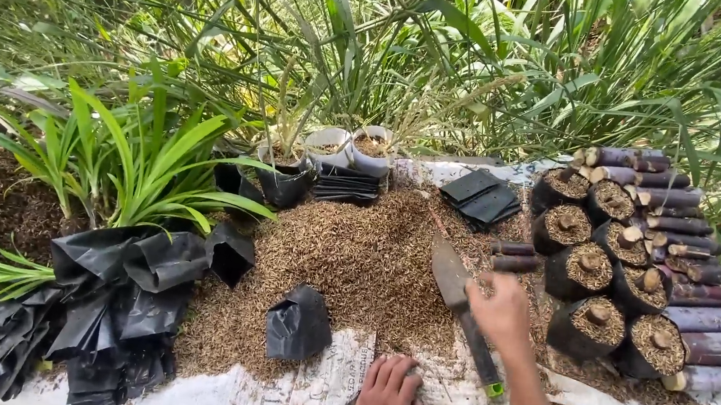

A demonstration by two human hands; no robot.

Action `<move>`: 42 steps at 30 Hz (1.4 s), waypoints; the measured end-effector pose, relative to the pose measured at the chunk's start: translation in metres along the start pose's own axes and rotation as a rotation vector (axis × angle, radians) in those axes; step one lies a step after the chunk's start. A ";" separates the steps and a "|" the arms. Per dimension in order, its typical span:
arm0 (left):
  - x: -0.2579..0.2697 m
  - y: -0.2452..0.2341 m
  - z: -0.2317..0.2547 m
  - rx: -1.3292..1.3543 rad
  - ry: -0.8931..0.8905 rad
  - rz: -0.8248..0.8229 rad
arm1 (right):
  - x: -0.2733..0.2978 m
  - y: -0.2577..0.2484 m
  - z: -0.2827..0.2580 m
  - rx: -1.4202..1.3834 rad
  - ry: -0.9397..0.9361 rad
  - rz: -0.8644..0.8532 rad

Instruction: The person fills a black plastic nursery bag with wood chips using a small trowel, places a sugarcane cutting inside, and covers it with more wood chips. The person then sets the filled bag aside with other completed pots.

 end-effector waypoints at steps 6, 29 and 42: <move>0.000 -0.002 0.001 0.007 0.015 0.053 | 0.032 0.058 0.092 0.349 0.022 0.017; 0.002 0.001 -0.001 0.004 0.001 -0.029 | -0.020 -0.011 -0.059 0.411 -0.202 -0.269; 0.004 0.005 0.000 -0.022 0.015 0.017 | 0.019 -0.034 -0.015 0.418 -0.177 -0.193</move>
Point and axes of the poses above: each hand's wrist, its own x-axis away from the middle knuckle, its own y-axis out of the palm, z = x × y, the point moved 1 cm from there along -x, towards the middle knuckle, and after that the axes turned 4 degrees about -y, right-handed, at the moved point
